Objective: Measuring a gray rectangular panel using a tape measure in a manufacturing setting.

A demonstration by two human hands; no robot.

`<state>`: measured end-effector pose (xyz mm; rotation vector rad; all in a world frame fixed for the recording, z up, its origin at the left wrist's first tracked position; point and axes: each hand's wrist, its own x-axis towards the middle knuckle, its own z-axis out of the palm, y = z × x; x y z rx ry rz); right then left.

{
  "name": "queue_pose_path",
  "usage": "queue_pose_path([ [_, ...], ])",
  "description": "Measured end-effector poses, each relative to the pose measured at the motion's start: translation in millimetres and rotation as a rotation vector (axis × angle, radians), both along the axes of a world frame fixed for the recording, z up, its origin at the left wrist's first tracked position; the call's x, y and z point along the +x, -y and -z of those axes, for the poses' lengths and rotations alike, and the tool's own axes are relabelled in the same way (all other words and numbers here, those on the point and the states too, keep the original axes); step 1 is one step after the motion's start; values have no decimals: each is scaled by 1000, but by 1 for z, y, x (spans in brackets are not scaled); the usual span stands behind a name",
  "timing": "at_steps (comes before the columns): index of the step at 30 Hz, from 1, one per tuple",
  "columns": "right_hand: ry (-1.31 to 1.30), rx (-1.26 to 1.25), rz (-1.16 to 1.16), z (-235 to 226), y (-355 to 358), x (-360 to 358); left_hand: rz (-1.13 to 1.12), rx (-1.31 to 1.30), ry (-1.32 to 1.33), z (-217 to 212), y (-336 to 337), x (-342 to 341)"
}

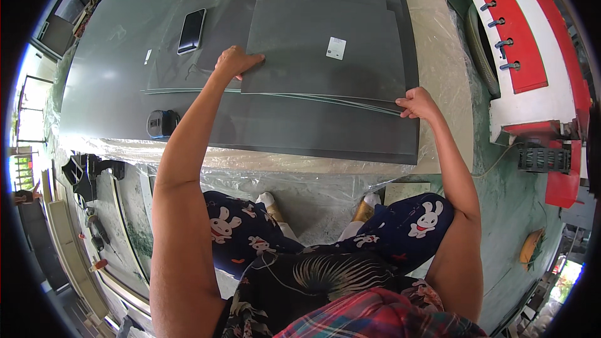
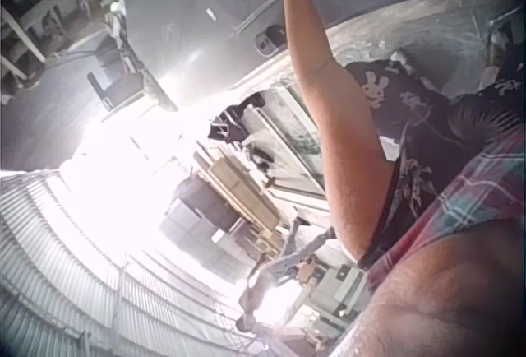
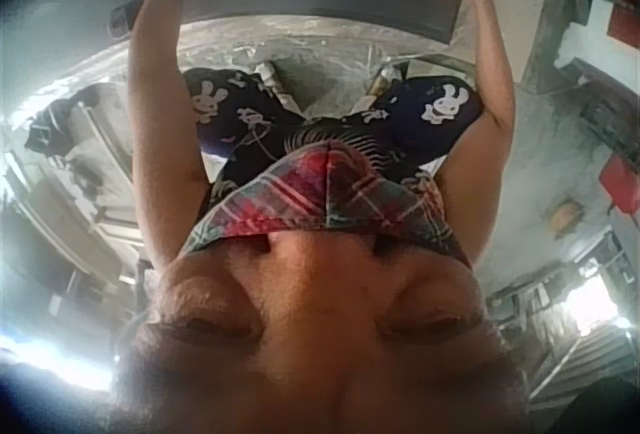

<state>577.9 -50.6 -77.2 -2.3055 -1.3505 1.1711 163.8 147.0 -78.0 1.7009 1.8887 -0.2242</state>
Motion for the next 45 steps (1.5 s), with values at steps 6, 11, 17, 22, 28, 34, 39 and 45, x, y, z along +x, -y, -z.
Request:
queue_pose_path([
  [6,4,30,-6,3,3,4,41,59,-48,-2,7,10],
  [11,25,54,-82,5,0,-10,37,93,-79,-8,13,-1],
  [17,173,99,-226,3,0,6,30,199,-217,-25,22,-17],
  [22,246,309,-148,-14,-6,25,-136,283,-317,-27,39,-143],
  [28,36,388,-20,-11,-22,19,-338,226,-250,31,88,-289],
  [34,-14,392,-137,-18,-24,-11,-282,449,-55,64,99,-299],
  [39,-22,348,-218,-32,-21,-32,-457,427,-60,62,105,-296],
  [45,-44,391,-213,-48,-19,-37,-366,889,74,26,137,-229],
])
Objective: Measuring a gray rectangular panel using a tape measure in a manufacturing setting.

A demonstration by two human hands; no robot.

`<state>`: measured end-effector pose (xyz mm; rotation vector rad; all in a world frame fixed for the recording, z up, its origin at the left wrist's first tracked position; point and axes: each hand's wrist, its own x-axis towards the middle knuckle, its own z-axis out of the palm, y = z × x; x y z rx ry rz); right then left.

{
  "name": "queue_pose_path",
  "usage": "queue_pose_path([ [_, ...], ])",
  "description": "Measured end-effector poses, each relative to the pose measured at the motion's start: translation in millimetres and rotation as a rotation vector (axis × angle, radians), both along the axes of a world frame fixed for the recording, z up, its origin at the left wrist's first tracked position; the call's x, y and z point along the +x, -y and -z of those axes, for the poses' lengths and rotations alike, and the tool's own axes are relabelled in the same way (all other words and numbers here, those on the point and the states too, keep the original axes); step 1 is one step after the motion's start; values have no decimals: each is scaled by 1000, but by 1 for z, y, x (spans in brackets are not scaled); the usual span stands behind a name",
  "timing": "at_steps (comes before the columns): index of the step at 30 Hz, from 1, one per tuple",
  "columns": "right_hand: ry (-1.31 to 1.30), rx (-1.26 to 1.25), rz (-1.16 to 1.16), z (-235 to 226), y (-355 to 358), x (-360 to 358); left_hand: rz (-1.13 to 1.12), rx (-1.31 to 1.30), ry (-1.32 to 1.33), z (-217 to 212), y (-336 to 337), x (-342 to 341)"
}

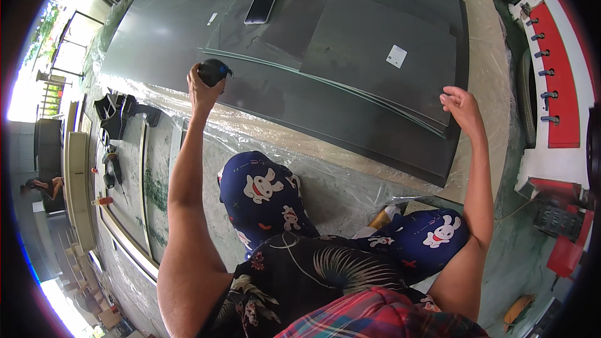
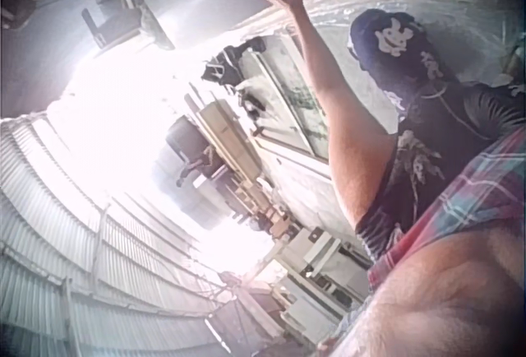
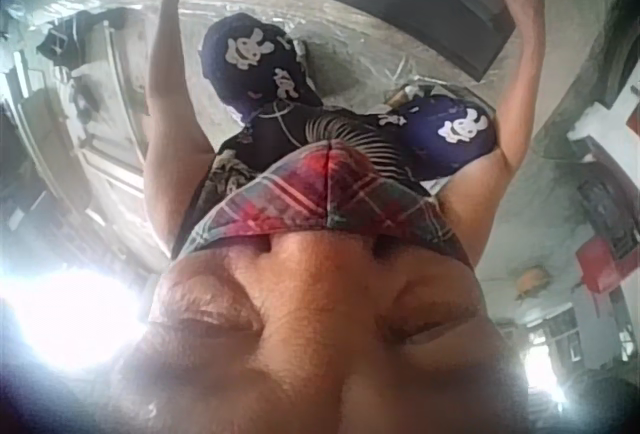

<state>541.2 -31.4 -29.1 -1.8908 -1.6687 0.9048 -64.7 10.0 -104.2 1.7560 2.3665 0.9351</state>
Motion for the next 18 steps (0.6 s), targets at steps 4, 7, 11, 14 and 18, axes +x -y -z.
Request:
queue_pose_path([
  [4,-193,70,-44,-12,-6,-5,342,295,-34,-84,7,82],
  [7,-306,61,-104,-51,-5,-50,573,388,-37,-137,5,135],
  [11,-424,196,-246,-89,-2,-76,787,310,543,-166,-7,216],
  [14,-482,342,-249,-110,8,-74,757,13,1032,-191,-19,281],
  [18,-505,607,-115,-128,23,-69,810,-149,1308,-204,-27,347],
])
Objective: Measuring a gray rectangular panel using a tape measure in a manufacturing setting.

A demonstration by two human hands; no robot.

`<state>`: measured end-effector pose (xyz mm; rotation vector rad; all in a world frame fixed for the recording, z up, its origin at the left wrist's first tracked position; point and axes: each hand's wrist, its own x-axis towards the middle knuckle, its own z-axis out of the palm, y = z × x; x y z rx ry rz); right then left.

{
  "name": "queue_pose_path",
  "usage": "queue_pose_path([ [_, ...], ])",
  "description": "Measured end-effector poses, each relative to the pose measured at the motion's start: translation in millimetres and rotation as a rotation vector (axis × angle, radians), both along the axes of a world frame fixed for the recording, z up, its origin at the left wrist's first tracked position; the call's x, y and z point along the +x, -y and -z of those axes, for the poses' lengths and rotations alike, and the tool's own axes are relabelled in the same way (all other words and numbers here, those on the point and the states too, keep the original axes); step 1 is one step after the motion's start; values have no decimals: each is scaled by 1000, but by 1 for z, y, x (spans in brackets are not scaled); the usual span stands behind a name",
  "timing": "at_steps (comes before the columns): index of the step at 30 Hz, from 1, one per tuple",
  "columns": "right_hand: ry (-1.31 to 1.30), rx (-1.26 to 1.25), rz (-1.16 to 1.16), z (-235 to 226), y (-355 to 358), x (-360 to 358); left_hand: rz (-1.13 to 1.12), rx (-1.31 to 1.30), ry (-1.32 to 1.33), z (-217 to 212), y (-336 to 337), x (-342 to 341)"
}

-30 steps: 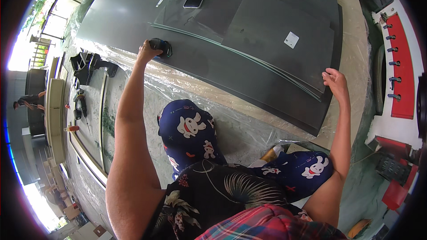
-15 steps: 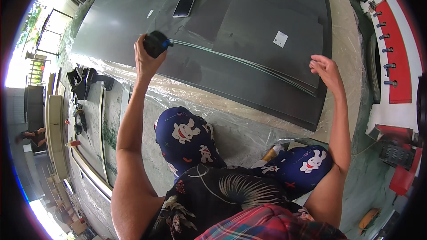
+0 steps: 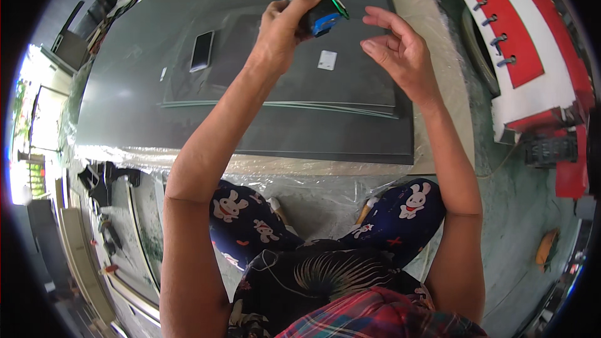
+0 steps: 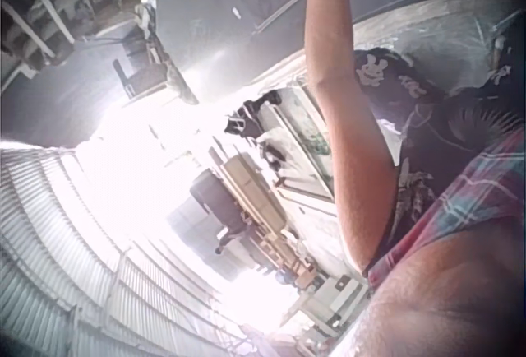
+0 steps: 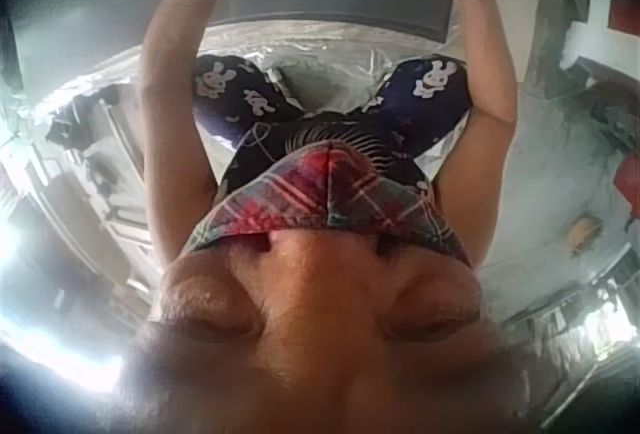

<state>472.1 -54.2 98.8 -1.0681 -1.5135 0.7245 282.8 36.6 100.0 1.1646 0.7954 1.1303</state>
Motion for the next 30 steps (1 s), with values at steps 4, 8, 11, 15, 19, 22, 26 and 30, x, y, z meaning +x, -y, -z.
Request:
queue_pose_path([
  [4,279,217,340,-2,24,-3,154,-111,-44,-6,1,37],
  [8,582,412,495,-5,28,-3,143,-207,-145,5,-3,66],
  [11,648,348,516,-5,27,1,207,-194,-208,14,4,75],
  [15,517,223,453,-2,23,8,328,-221,-324,15,4,73],
  [19,282,141,454,-6,28,16,526,-187,-325,23,-1,74],
  [22,28,20,414,-6,29,37,640,-38,-251,21,4,68],
  [26,-137,-65,462,-7,31,50,671,133,-288,21,12,65],
  [30,-165,-89,458,-2,28,51,430,270,-300,37,14,76],
])
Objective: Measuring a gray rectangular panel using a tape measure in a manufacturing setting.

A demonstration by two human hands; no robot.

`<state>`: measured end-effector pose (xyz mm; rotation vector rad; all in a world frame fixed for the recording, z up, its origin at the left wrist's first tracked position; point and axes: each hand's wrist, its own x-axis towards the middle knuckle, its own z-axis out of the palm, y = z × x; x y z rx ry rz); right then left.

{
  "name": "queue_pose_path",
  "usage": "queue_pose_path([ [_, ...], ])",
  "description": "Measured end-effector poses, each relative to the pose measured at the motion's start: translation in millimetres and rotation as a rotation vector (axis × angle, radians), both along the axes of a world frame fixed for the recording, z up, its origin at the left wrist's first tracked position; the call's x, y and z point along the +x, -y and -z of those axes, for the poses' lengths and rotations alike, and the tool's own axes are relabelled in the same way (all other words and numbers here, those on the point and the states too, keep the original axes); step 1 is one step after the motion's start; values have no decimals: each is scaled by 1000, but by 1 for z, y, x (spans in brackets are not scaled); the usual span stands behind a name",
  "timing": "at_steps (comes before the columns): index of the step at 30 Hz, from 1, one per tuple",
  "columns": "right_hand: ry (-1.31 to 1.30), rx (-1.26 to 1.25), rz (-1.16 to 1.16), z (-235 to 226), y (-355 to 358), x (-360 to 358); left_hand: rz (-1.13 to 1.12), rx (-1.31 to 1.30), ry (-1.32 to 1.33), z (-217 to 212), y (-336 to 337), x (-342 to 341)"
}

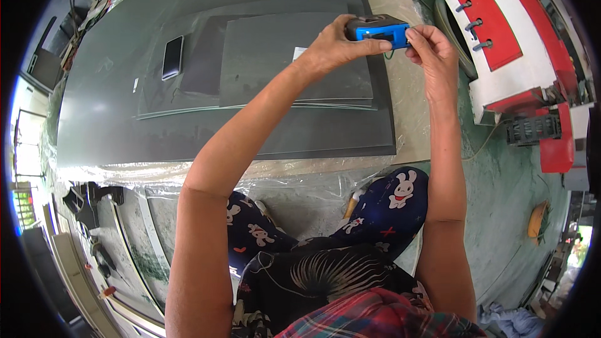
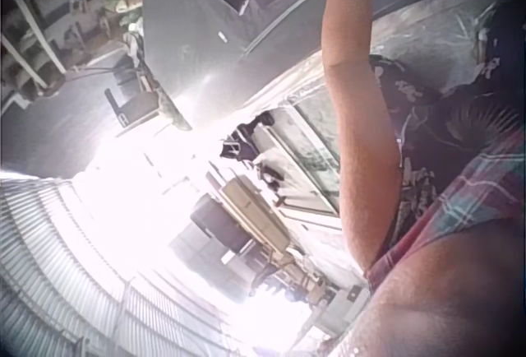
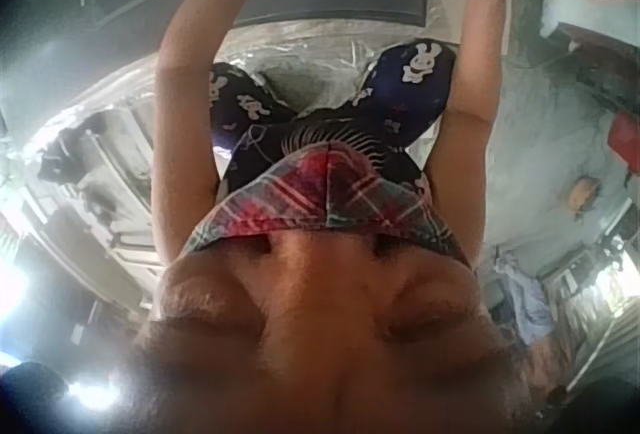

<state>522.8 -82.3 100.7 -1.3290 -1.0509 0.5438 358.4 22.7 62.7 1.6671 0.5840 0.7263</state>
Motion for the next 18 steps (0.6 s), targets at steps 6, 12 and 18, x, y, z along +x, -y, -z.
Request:
queue_pose_path([
  [6,-59,-19,-18,10,-6,-5,-115,-339,356,16,8,15],
  [12,-82,-22,-60,19,-13,-3,-159,-365,369,8,10,16],
  [18,-268,127,-86,8,-10,9,-270,-354,323,6,-8,17],
])
